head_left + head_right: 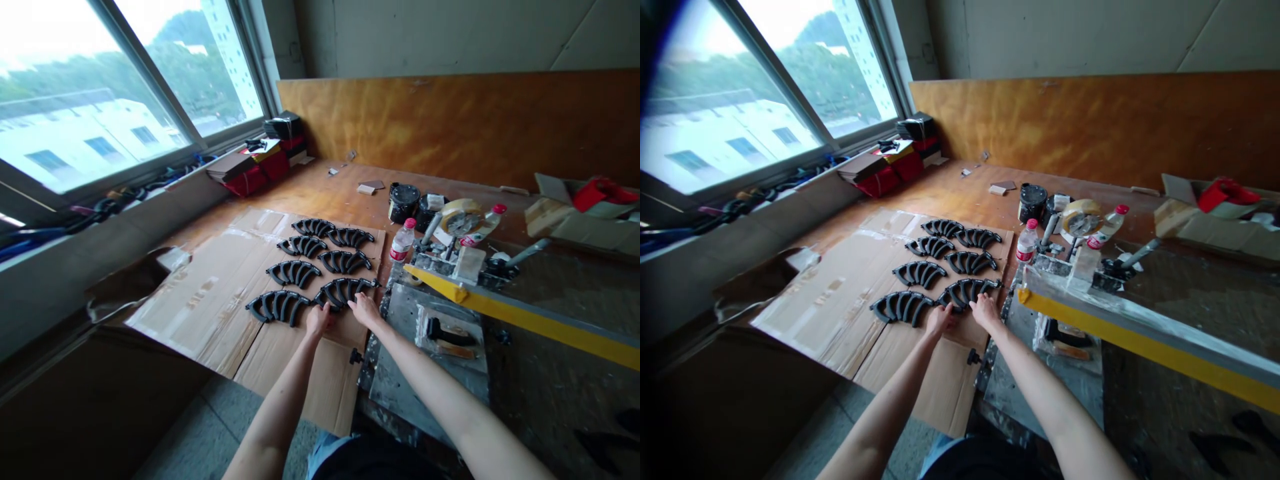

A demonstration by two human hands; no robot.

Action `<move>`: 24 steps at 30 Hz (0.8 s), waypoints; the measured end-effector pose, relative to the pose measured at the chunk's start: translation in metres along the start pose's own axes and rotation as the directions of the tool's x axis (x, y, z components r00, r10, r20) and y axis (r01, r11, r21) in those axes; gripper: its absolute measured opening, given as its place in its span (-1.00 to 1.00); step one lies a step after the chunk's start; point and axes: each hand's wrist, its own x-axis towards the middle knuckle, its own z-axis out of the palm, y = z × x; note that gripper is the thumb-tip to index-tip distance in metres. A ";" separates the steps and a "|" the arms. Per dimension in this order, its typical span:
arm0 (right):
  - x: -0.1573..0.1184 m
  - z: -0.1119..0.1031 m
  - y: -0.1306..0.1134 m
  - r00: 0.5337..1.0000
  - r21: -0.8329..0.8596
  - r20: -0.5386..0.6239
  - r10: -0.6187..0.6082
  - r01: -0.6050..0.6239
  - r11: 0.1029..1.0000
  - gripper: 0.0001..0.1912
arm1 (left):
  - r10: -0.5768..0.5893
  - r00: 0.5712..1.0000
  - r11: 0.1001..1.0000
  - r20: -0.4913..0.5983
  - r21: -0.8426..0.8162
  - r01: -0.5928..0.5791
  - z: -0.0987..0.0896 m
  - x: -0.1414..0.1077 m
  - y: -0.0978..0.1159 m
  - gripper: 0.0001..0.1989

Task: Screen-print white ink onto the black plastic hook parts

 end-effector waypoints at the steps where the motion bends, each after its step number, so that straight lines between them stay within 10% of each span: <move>1: 0.003 0.000 0.000 1.000 0.012 -0.008 0.003 -0.003 1.000 -0.63 | -0.012 1.000 1.000 0.010 -0.018 0.012 -0.001 0.001 0.003 -0.59; 7: -0.018 -0.009 0.001 0.998 0.115 -0.012 -0.058 0.059 0.992 -0.57 | -0.055 0.995 0.995 0.081 -0.076 0.061 0.000 -0.012 0.007 -0.61; 12: -0.094 -0.049 0.043 0.905 0.160 -0.290 -0.312 0.367 0.916 -0.70 | 0.014 0.983 0.990 0.183 -0.140 0.011 0.000 -0.037 0.024 -0.61; 16: -0.144 -0.075 0.108 0.888 -0.061 -0.369 -0.276 0.273 0.960 -0.59 | 0.281 0.935 0.911 0.218 -0.366 -0.189 0.001 -0.076 0.095 -0.55; 20: -0.162 -0.073 0.148 0.932 -0.222 -0.257 -0.255 0.200 0.954 -0.43 | 0.603 0.772 0.645 0.204 -0.694 -0.321 0.010 -0.135 0.186 -0.47; 24: -0.181 -0.083 0.170 0.867 -0.308 -0.422 -0.267 0.139 0.941 -0.47 | 0.687 0.699 0.566 0.200 -0.750 -0.341 0.015 -0.179 0.221 -0.42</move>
